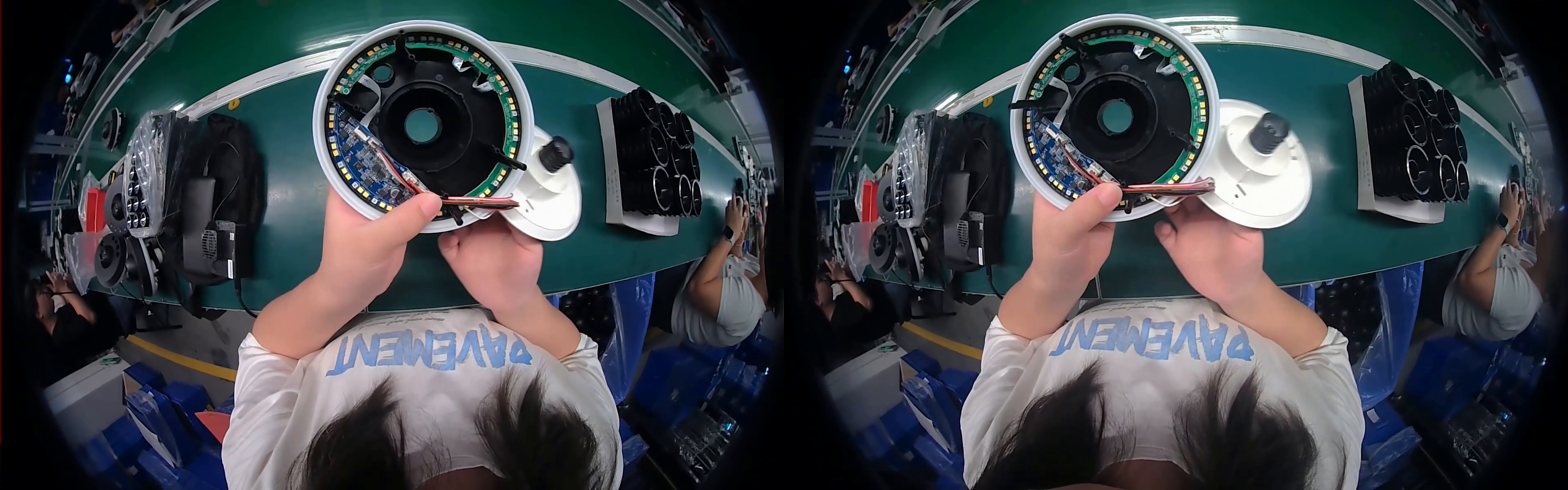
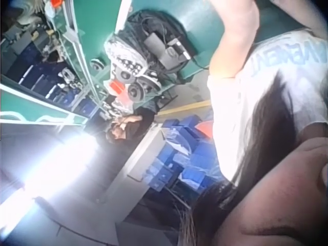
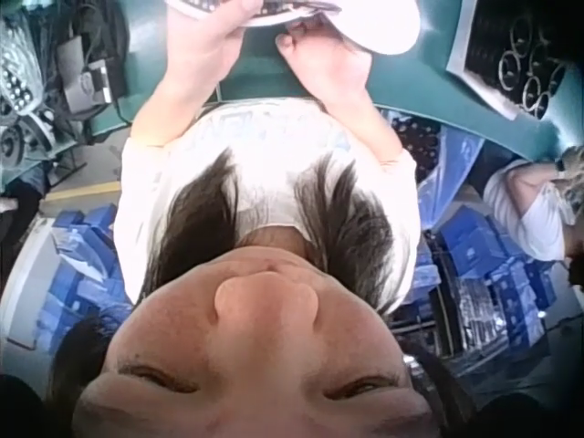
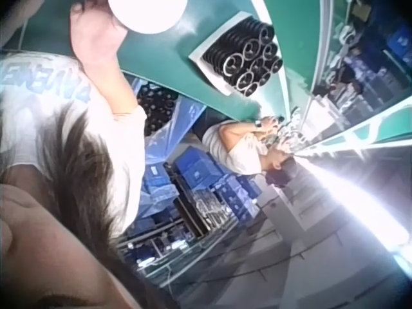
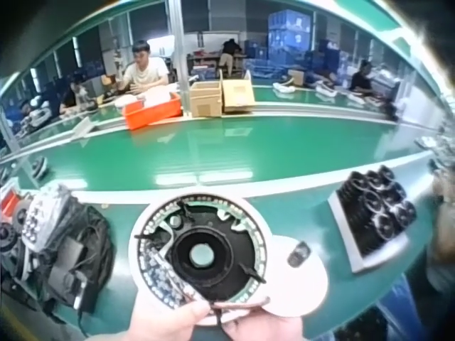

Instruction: The person assembles the internal components of a circular LED light fixture by hand, fitting the internal motor component and wiring into the plastic housing and attaching the LED ring.

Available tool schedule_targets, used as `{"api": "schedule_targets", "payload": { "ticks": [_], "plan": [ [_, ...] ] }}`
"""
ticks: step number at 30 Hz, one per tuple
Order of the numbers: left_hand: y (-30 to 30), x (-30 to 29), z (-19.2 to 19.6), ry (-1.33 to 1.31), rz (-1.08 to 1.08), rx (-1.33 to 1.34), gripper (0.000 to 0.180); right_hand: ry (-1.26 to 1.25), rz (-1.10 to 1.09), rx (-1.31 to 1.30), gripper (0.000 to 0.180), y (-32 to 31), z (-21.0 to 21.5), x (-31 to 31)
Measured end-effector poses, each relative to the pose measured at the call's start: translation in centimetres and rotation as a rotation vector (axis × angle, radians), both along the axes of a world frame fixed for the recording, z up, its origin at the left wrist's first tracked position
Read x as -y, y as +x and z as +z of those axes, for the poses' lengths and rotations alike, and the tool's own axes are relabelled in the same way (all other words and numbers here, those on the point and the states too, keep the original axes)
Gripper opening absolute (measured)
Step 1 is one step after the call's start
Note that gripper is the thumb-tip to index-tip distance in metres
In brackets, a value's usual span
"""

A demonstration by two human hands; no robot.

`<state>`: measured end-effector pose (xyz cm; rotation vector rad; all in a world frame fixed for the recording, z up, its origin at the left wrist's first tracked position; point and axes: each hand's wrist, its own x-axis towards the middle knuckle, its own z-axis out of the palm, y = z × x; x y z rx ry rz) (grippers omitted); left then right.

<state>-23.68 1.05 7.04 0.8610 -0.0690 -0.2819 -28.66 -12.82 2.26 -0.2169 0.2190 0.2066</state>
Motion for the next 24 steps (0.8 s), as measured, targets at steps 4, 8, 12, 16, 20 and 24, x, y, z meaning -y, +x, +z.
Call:
{"api": "schedule_targets", "payload": {
  "ticks": [4, 8, 12, 16, 20, 24],
  "plan": [
    [-0.1, 0.3, 0.0, -0.027, 0.014, 0.009, 0.057, -0.050, -0.101, 0.165, 0.045, 0.2, -0.6, 1.5],
    [-0.2, 0.6, -0.5, 0.012, 0.027, -0.020, 0.053, -0.383, -0.410, 0.477, 0.050, 0.1, -1.5, 2.2],
    [-0.4, 1.0, -1.4, 0.071, 0.004, -0.040, 0.052, -2.039, -0.626, 0.355, 0.044, -1.4, -0.2, 4.5],
    [-0.7, 1.9, -1.7, 0.090, -0.076, -0.050, 0.059, -1.846, -0.666, 0.312, 0.044, -1.0, -0.2, 4.5],
    [-0.7, 1.9, -1.8, 0.093, -0.114, -0.057, 0.062, -1.592, -0.771, 0.324, 0.044, 0.3, -0.1, 4.1],
    [-0.5, 1.8, -1.4, 0.083, -0.131, -0.060, 0.061, -1.307, -0.804, 0.340, 0.046, 0.4, -0.6, 5.2]
  ]
}}
